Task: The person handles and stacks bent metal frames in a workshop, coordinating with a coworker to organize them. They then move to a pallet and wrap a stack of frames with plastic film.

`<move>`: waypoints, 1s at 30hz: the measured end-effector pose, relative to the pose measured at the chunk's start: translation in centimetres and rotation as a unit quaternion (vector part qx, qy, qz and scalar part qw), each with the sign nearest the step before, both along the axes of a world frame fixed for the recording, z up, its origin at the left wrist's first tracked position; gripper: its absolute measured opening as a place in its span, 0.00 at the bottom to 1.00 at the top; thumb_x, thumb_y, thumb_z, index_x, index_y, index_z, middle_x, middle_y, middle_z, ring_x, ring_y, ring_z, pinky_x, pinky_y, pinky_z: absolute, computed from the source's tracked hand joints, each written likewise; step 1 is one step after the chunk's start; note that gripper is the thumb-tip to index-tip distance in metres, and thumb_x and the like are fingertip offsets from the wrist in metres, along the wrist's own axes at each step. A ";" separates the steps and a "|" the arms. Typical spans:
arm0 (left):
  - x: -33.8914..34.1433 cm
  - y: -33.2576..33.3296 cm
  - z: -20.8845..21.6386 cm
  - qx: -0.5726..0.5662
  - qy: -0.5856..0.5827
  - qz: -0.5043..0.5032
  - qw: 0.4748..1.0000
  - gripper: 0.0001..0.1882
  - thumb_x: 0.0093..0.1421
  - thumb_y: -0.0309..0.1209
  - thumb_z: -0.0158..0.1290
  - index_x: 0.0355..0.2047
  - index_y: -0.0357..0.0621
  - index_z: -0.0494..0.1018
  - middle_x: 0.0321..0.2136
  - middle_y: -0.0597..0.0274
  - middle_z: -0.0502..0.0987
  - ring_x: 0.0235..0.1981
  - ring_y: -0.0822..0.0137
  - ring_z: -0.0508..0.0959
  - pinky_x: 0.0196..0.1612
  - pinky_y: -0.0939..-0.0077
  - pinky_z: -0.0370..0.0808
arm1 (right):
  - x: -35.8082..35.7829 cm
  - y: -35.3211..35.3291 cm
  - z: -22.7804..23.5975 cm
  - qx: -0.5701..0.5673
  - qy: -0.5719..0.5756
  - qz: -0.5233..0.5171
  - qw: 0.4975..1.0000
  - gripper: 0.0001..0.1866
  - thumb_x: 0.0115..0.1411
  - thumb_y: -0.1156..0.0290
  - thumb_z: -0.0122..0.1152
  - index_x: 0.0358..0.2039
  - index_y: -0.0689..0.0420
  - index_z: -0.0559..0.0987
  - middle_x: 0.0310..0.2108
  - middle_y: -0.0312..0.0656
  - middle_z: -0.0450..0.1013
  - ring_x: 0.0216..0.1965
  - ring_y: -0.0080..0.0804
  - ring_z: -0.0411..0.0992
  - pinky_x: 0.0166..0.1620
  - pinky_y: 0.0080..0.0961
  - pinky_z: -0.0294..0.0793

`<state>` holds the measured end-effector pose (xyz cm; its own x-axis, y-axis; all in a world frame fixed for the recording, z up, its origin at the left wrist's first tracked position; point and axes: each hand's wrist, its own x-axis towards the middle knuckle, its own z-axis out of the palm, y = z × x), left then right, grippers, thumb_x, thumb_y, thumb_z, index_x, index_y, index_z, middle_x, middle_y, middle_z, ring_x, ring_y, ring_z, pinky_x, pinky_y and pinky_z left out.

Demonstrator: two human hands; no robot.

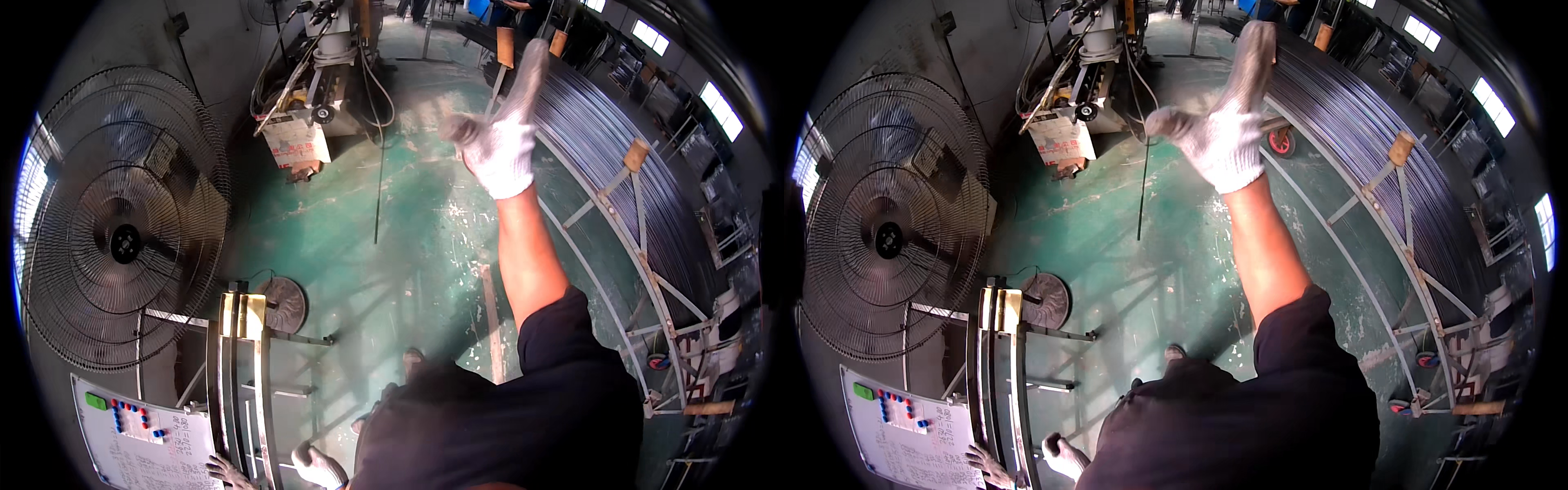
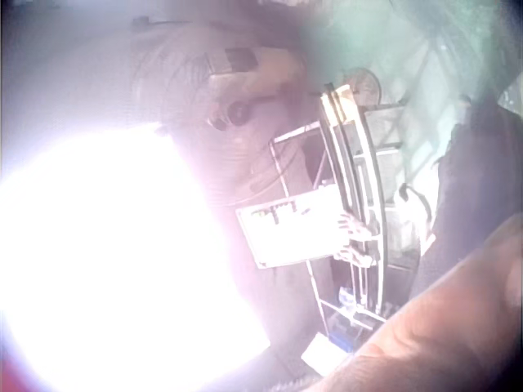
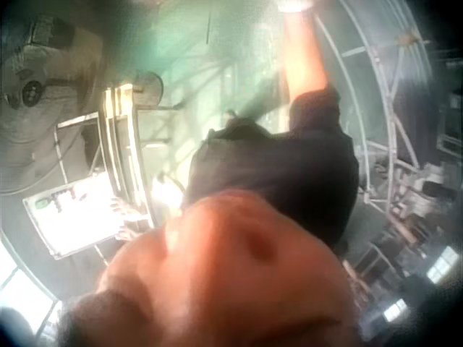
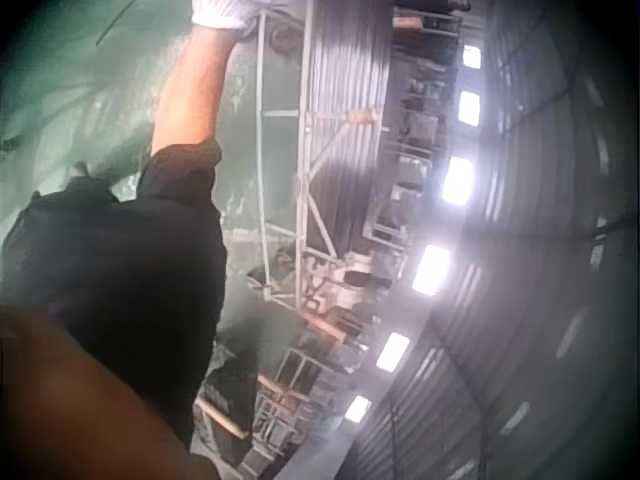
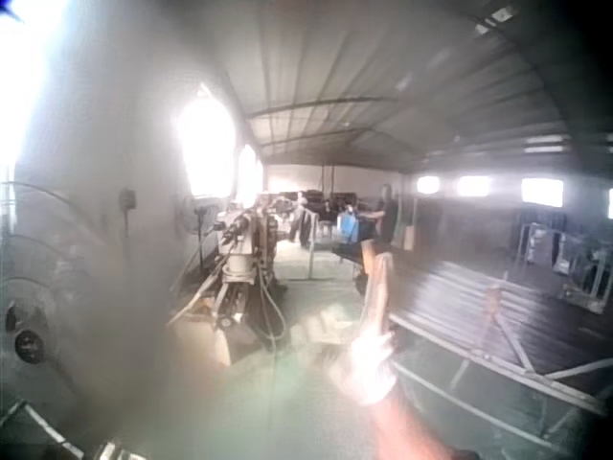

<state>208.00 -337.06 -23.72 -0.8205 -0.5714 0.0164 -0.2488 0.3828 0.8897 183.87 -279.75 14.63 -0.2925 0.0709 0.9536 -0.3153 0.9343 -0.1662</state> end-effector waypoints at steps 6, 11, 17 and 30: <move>-11.3 16.3 2.1 0.013 -0.056 -0.262 0.963 0.10 0.58 0.16 0.53 0.37 0.35 0.83 0.30 0.59 0.84 0.34 0.69 0.83 0.44 0.75 0.79 | -3.7 2.4 -4.5 -0.033 -0.150 0.085 0.985 0.56 0.54 0.31 0.74 0.71 0.60 0.71 0.70 0.57 0.69 0.69 0.54 0.71 0.71 0.47 0.71; -20.5 23.2 -0.8 -0.060 -0.142 -0.379 0.913 0.11 0.60 0.23 0.53 0.37 0.37 0.85 0.33 0.49 0.87 0.38 0.59 0.88 0.47 0.69 0.81 | -5.8 2.0 -20.5 -0.044 -0.384 0.195 0.901 0.13 0.66 0.54 0.68 0.32 0.49 0.87 0.34 0.37 0.84 0.40 0.40 0.83 0.44 0.41 0.82; -32.6 28.8 -14.8 0.033 -0.326 -0.235 0.915 0.10 0.60 0.25 0.55 0.35 0.38 0.86 0.27 0.51 0.86 0.30 0.65 0.85 0.39 0.69 0.80 | -13.0 15.0 -25.4 -0.090 -0.445 0.098 0.886 0.21 0.71 0.48 0.62 0.30 0.52 0.83 0.27 0.48 0.81 0.32 0.54 0.81 0.37 0.50 0.80; -76.6 70.5 -11.4 -0.012 -0.225 -0.504 0.834 0.12 0.62 0.29 0.57 0.40 0.38 0.87 0.33 0.54 0.88 0.33 0.64 0.86 0.41 0.69 0.81 | -21.1 44.7 -34.8 -0.385 -0.540 -0.234 0.711 0.31 0.71 0.42 0.58 0.27 0.59 0.84 0.27 0.60 0.78 0.33 0.64 0.79 0.37 0.53 0.76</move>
